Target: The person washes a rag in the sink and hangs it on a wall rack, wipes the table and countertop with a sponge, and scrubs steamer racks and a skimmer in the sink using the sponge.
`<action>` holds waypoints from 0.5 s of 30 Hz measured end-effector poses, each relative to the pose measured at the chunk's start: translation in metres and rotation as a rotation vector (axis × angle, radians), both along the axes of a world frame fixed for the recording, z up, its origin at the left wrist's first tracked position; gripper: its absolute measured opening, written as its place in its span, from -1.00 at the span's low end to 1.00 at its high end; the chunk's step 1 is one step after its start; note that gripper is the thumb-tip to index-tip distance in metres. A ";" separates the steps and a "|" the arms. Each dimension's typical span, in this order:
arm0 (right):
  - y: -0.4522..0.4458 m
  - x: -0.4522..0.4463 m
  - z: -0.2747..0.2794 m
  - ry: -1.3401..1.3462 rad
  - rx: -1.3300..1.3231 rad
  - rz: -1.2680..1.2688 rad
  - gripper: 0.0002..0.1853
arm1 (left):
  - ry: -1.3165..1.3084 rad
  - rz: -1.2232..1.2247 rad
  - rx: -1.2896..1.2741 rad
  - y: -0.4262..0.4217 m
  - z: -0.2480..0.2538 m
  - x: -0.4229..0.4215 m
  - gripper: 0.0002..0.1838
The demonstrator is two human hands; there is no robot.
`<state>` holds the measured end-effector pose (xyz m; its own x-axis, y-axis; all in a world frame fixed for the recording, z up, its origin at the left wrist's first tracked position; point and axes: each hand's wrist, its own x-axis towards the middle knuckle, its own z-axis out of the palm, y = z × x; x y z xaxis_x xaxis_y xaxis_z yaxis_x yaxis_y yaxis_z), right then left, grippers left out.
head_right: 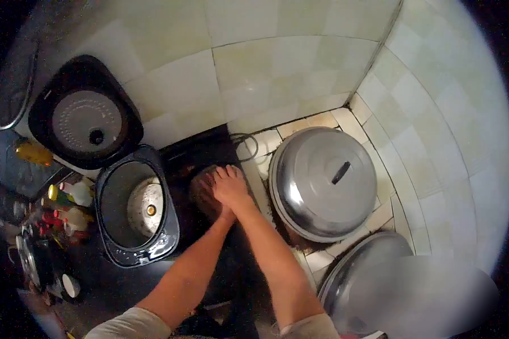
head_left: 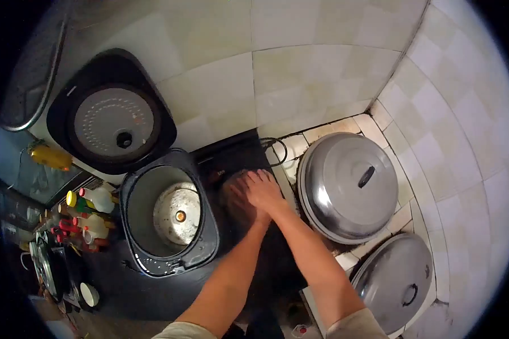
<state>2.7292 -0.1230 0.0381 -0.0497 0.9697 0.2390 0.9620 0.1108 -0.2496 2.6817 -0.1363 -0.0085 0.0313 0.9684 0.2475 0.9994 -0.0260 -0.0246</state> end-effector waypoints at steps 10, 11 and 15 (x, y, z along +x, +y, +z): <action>-0.015 0.033 0.019 0.182 -0.135 -0.164 -0.54 | -0.053 -0.377 -0.090 0.005 0.014 0.009 -0.31; -0.040 0.034 0.027 0.236 -0.148 -0.221 -0.54 | -0.057 -0.442 -0.137 -0.013 0.028 0.011 -0.30; -0.156 0.002 0.024 0.238 -0.124 -0.366 -0.45 | -0.085 -0.764 -0.297 -0.107 0.051 -0.026 -0.26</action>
<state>2.7309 -0.2786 0.0620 0.3442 0.9352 0.0828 0.8463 -0.2709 -0.4588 2.6555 -0.2433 0.0426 0.7008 0.7132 0.0160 0.7017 -0.6931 0.1650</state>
